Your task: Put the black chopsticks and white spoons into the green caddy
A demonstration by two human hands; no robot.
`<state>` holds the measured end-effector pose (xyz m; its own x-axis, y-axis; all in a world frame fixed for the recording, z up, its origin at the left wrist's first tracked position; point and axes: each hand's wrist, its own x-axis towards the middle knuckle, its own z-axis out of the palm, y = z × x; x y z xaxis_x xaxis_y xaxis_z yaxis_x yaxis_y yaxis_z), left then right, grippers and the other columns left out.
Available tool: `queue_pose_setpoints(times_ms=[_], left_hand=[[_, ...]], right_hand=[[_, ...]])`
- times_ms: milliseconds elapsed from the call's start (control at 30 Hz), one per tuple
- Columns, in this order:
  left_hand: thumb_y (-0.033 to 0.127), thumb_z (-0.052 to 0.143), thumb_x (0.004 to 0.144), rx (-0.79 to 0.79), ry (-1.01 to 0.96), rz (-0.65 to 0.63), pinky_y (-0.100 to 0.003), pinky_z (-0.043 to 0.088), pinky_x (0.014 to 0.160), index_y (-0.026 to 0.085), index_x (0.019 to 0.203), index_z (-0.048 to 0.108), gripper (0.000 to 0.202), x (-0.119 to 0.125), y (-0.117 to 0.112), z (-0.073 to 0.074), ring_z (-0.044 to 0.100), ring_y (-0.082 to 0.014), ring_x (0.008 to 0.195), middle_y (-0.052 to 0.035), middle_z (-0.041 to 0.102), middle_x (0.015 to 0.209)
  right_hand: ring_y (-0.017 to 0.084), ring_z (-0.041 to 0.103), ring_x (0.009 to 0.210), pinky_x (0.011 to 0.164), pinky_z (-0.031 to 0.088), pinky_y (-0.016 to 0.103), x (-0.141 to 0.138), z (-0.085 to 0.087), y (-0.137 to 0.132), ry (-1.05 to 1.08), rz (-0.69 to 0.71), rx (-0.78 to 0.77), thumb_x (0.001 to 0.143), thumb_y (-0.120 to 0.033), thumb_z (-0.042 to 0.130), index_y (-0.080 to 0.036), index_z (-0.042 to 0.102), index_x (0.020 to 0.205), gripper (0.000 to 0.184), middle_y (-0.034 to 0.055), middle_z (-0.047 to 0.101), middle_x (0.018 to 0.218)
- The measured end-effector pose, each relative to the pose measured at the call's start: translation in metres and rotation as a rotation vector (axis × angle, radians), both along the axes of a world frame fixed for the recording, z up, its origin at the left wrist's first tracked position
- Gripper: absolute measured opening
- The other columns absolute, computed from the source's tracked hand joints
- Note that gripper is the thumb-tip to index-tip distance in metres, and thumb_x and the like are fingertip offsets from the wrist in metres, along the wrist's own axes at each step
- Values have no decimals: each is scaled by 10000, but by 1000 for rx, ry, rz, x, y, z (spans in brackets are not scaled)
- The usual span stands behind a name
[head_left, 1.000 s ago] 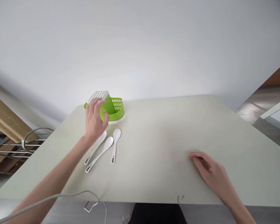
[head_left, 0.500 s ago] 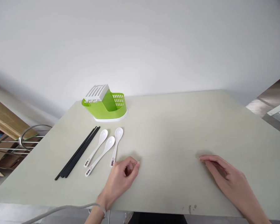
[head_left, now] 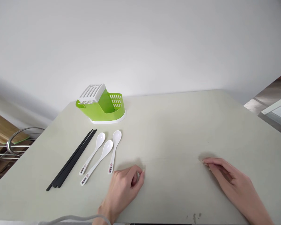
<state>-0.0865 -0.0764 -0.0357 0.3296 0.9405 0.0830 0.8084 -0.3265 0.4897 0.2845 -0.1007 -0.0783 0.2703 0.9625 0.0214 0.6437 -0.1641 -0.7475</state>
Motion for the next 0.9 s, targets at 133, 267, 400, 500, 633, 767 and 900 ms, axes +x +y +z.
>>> queue_pose_setpoints(times_ms=[133,267,400,500,633,767,900], left_hand=[[347,488,1038,29,8,-1,-265,373,522,251,816,589,263,0,-1,-1,484,-116,475,65,484,558],[320,495,1043,63,15,-19,-249,358,530,238,825,585,250,0,-2,-4,465,-100,477,74,482,562],[286,501,1043,94,-2,-32,-233,337,528,228,823,577,240,-1,-3,-5,442,-87,471,80,481,564],[275,513,1038,116,-7,-31,-230,331,526,227,834,585,222,0,-4,-5,441,-84,467,83,479,563],[285,515,1040,114,-7,-38,-232,340,533,229,842,592,219,-1,-3,-5,453,-86,470,84,484,564],[289,511,1043,104,-2,-36,-237,340,534,230,846,591,220,-1,-3,-6,450,-87,470,86,488,563],[301,504,1048,96,-10,-33,-240,335,531,230,850,597,230,-1,-4,-6,449,-88,476,83,489,566]], right_hand=[[280,762,1039,785,613,335,0,0,1,-11,-4,13,932,-597,584,-331,768,1029,337,28,799,1164],[283,772,1027,779,626,334,2,-1,1,-29,-3,25,930,-594,590,-322,775,1034,346,30,805,1153],[261,778,1030,751,626,295,5,-2,0,-40,-5,0,918,-603,604,-334,775,1051,345,3,806,1151],[259,773,1051,757,626,289,4,-2,-1,-32,-19,-8,925,-604,596,-337,771,1052,344,0,802,1164],[271,773,1046,772,626,309,2,-1,-1,-35,-22,4,925,-604,591,-330,771,1046,350,14,803,1157],[269,770,1051,770,624,308,3,-2,0,-33,-16,2,932,-595,584,-328,769,1050,346,17,801,1165],[260,766,1066,770,622,295,5,-3,0,-25,-16,-18,926,-603,590,-341,770,1049,340,1,799,1173]])
